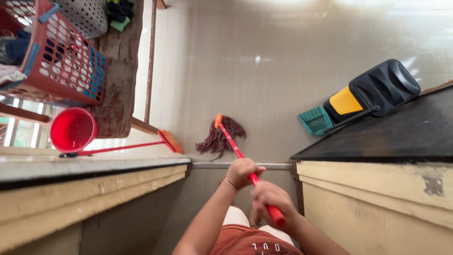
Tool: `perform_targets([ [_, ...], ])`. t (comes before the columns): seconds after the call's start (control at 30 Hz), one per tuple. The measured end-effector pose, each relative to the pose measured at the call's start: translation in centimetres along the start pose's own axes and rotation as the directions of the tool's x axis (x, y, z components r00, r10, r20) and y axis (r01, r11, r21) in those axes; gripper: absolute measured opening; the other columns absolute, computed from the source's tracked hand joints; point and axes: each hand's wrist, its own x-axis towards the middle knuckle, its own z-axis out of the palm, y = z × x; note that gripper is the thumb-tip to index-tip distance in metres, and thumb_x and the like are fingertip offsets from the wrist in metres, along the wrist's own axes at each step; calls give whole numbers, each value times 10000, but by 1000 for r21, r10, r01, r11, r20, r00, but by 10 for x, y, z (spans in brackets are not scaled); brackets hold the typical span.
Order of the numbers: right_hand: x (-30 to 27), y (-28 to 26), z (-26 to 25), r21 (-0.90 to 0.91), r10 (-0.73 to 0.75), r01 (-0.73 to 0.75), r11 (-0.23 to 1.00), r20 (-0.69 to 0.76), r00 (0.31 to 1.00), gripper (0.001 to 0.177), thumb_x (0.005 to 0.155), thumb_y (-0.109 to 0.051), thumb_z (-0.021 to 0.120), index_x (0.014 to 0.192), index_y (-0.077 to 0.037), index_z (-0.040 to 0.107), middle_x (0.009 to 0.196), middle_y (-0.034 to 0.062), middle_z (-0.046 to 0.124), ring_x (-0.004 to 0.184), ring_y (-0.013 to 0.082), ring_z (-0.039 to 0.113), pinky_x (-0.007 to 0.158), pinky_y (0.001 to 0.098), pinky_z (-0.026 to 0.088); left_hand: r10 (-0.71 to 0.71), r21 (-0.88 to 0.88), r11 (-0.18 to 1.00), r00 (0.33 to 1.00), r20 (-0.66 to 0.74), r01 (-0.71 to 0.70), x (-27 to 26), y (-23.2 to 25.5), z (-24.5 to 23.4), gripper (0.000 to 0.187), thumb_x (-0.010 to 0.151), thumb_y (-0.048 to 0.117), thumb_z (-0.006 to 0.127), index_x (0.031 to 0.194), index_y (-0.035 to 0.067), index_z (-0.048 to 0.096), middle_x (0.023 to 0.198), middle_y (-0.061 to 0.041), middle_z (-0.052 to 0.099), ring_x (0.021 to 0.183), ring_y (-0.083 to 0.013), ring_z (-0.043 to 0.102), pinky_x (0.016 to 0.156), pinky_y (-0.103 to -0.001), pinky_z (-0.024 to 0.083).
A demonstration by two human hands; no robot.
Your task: The person is mopping the floor in a house.
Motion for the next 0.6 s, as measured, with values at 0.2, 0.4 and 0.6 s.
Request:
perform_targets([
  [0.2, 120, 102, 47, -82, 148, -157, 984, -107, 983, 108, 955, 7, 602, 1044, 9, 663, 1009, 153, 734, 933, 282, 744, 862, 343, 587, -306, -24, 952, 952, 21, 306, 60, -121, -55, 230, 780, 115, 784, 899, 52, 598, 888, -159, 640, 907, -375, 636, 801, -454, 513],
  [0.4, 160, 251, 96, 28, 268, -267, 963, -88, 959, 165, 914, -31, 692, 1070, -11, 639, 1244, 174, 670, 1130, 332, 663, 925, 373, 550, -591, 267, 806, 745, 309, 528, 82, -217, -91, 585, 841, 137, 739, 1390, 119, 538, 1456, -163, 528, 1380, -345, 501, 1114, -403, 438],
  [0.6, 148, 255, 96, -171, 243, -256, 951, -95, 965, 126, 917, -101, 729, 1026, -75, 673, 1226, 144, 717, 1208, 343, 662, 952, 425, 549, -713, 526, 701, 449, 539, 482, 104, -221, -100, 768, 795, 193, 798, 1483, 242, 459, 1619, -63, 340, 1476, -349, 321, 1137, -486, 332],
])
